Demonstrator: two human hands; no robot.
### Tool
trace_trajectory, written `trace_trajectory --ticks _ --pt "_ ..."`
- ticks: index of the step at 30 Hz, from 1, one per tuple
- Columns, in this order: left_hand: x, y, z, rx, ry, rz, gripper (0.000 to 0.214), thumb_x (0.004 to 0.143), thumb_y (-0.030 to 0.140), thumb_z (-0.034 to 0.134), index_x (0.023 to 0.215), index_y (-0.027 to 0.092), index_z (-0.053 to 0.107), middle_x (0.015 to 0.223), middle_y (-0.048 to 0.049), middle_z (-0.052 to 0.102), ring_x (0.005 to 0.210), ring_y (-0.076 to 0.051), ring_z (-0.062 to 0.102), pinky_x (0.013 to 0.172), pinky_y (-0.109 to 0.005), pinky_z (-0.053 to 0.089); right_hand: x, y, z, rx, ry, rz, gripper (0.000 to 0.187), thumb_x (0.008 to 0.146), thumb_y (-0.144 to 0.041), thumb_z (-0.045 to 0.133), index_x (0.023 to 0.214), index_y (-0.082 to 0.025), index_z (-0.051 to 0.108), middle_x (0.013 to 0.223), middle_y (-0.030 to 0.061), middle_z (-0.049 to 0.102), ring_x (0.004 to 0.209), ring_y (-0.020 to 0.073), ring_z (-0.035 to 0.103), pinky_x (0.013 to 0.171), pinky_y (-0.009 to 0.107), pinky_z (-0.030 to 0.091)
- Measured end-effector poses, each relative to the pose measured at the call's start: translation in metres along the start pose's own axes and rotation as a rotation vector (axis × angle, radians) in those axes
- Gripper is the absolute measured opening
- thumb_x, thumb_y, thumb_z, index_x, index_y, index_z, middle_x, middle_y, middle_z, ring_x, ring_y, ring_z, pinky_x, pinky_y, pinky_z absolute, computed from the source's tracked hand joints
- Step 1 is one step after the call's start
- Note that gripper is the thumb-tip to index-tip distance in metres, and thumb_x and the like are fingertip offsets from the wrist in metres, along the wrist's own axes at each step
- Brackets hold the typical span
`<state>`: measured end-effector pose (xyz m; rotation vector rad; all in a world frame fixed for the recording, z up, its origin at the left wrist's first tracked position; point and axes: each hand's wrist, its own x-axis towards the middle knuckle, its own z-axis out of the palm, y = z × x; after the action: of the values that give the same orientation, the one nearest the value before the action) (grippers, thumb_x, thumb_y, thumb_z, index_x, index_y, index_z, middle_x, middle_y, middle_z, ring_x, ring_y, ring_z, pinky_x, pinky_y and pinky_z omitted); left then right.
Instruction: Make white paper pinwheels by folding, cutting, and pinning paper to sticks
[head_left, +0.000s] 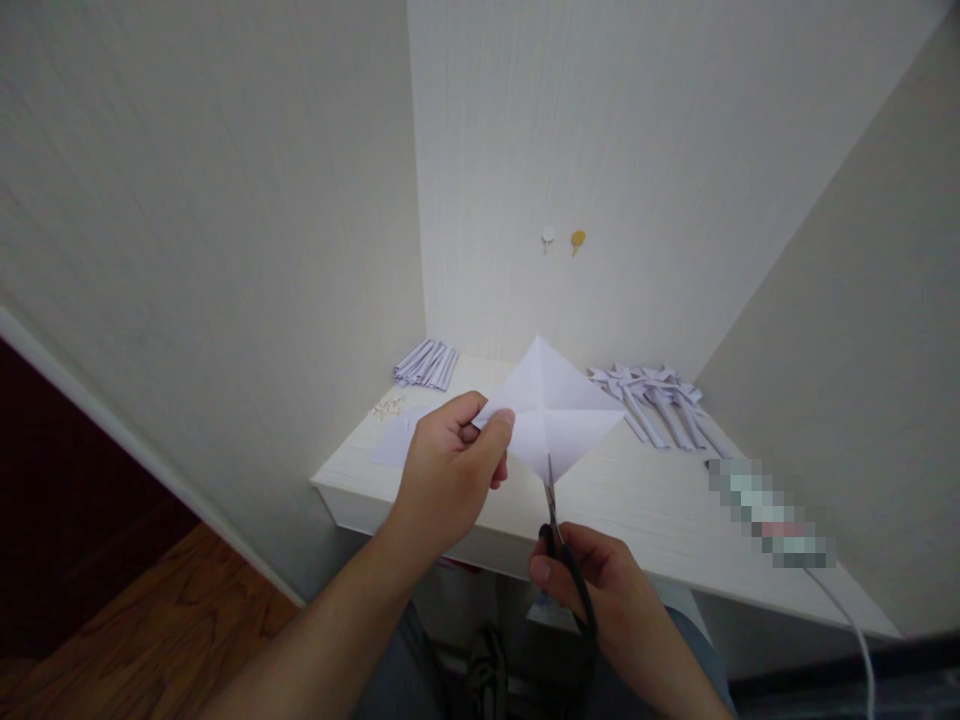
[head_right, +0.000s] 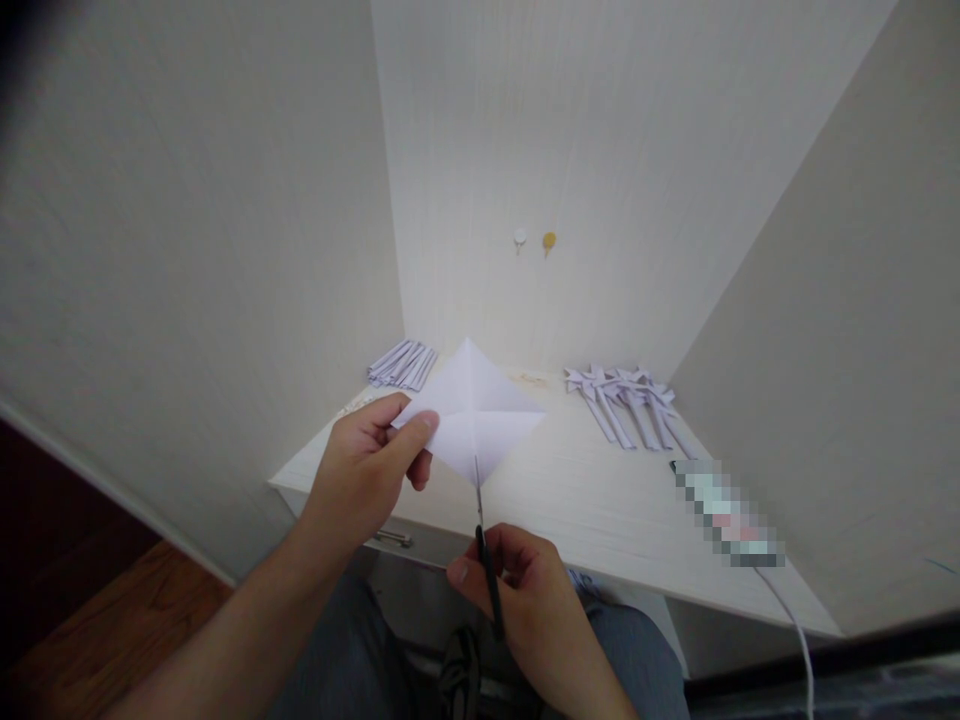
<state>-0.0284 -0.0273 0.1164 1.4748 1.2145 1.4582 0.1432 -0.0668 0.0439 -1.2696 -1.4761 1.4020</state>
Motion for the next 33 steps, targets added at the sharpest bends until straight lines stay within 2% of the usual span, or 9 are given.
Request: trace_trajectory --ticks 7,14,18,24,33 --pt "-0.0004 -0.0027 0.0014 -0.050 -0.030 -0.027 0.028 0.084 0.032 0.063 0.062 0.020 0.051 0.045 0.0064 0.052 0.042 -0.007 0.046 0.043 -0.018 0.034 -0.0003 0.0022 -0.0002 -0.036 -0.008 0.004 0.035 0.071 -0.050 0.074 0.069 -0.018 0.063 0.063 -0.0016 0.053 0.062 0.0146 0.043 0.059 0.027 0.033" --pt "-0.0034 -0.0076 0.0009 0.006 -0.166 -0.089 0.038 0.087 0.037 0.058 0.055 0.019 0.053 0.046 0.0037 0.051 0.044 -0.009 0.046 0.045 -0.021 0.034 -0.0023 0.0010 0.0000 0.001 -0.038 -0.008 0.034 0.073 -0.048 0.075 0.070 -0.017 0.062 0.063 -0.0024 0.050 0.062 0.0138 0.041 0.058 0.027 0.031" --pt "-0.0046 -0.0095 0.0010 0.033 -0.156 -0.089 0.040 0.088 0.037 0.058 0.053 0.019 0.052 0.045 0.0041 0.050 0.044 -0.009 0.044 0.046 -0.022 0.033 -0.0029 0.0000 -0.0001 0.017 -0.040 -0.007 0.036 0.074 -0.050 0.075 0.068 -0.018 0.061 0.062 -0.0029 0.048 0.061 0.0130 0.039 0.056 0.026 0.030" --pt "-0.0054 -0.0097 0.0027 0.077 -0.109 -0.077 0.040 0.087 0.037 0.059 0.052 0.019 0.052 0.044 0.0046 0.050 0.043 -0.009 0.042 0.046 -0.022 0.032 -0.0018 -0.0052 0.0014 0.040 -0.037 0.023 0.045 0.067 -0.060 0.076 0.063 -0.020 0.056 0.058 -0.0047 0.041 0.058 0.0120 0.033 0.054 0.026 0.029" --pt "-0.0059 -0.0086 0.0028 0.081 -0.086 -0.069 0.040 0.087 0.037 0.060 0.052 0.020 0.052 0.043 0.0048 0.049 0.041 -0.009 0.041 0.044 -0.022 0.030 -0.0018 -0.0046 0.0028 0.018 -0.016 0.046 0.045 0.066 -0.058 0.077 0.060 -0.020 0.053 0.057 -0.0058 0.037 0.056 0.0110 0.029 0.053 0.026 0.027"
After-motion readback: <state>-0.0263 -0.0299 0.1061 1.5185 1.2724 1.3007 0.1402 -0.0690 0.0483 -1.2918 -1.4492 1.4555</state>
